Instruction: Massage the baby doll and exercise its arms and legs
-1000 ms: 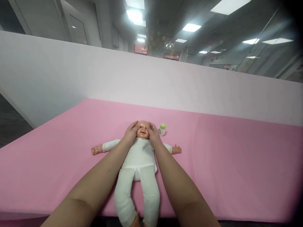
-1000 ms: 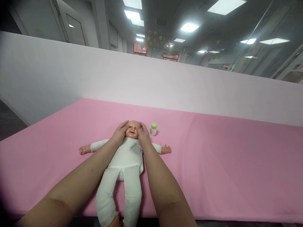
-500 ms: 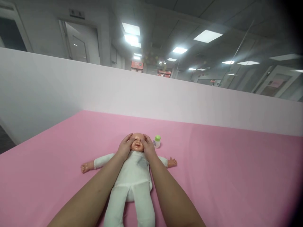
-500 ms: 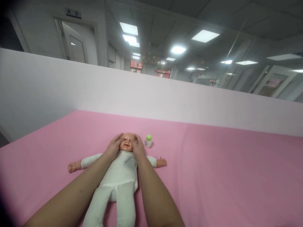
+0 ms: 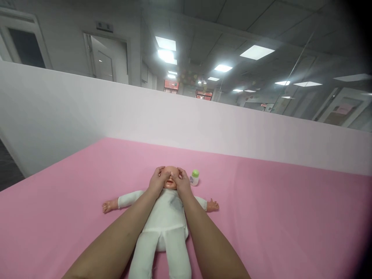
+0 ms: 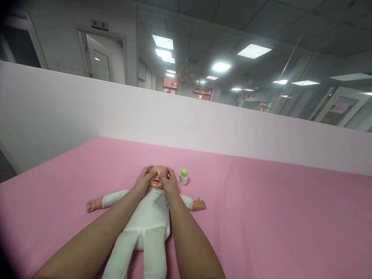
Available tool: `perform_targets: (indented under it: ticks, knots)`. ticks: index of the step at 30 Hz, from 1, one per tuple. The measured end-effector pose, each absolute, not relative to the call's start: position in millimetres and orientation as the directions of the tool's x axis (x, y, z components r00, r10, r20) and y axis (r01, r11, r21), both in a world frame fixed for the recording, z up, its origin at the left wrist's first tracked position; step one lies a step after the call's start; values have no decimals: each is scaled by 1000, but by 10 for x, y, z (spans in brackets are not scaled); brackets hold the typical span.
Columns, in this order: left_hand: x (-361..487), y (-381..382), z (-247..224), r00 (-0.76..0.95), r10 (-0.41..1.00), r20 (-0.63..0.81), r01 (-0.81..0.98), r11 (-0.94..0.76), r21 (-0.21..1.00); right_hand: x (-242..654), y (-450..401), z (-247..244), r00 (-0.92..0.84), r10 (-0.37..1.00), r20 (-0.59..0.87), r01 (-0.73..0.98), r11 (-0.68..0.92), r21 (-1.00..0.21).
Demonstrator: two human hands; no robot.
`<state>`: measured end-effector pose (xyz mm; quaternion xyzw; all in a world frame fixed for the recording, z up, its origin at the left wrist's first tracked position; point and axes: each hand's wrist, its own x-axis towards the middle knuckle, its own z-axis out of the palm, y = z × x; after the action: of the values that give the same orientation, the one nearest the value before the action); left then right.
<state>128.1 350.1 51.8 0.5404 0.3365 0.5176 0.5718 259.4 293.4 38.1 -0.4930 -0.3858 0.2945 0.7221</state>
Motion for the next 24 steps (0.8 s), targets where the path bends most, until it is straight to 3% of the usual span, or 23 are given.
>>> perform_targets:
  ticks: [4, 10, 19, 24]
  knots:
    - [1292, 3500, 543, 159, 975, 155, -89, -143, 986, 2563, 2970, 414, 579, 767, 277, 27, 322, -946]
    - [1297, 3527, 545, 131, 977, 168, -45, -163, 986, 2619, 3046, 329, 574, 780, 250, -60, 345, -937]
    - [1270, 3670, 406, 227, 972, 53, -408, 45, 912, 2688, 3120, 190, 516, 831, 209, -250, 379, -891]
    - [1229, 3621, 440, 268, 962, 57, -456, 75, 887, 2671, 3082, 213, 485, 846, 220, -273, 386, -881]
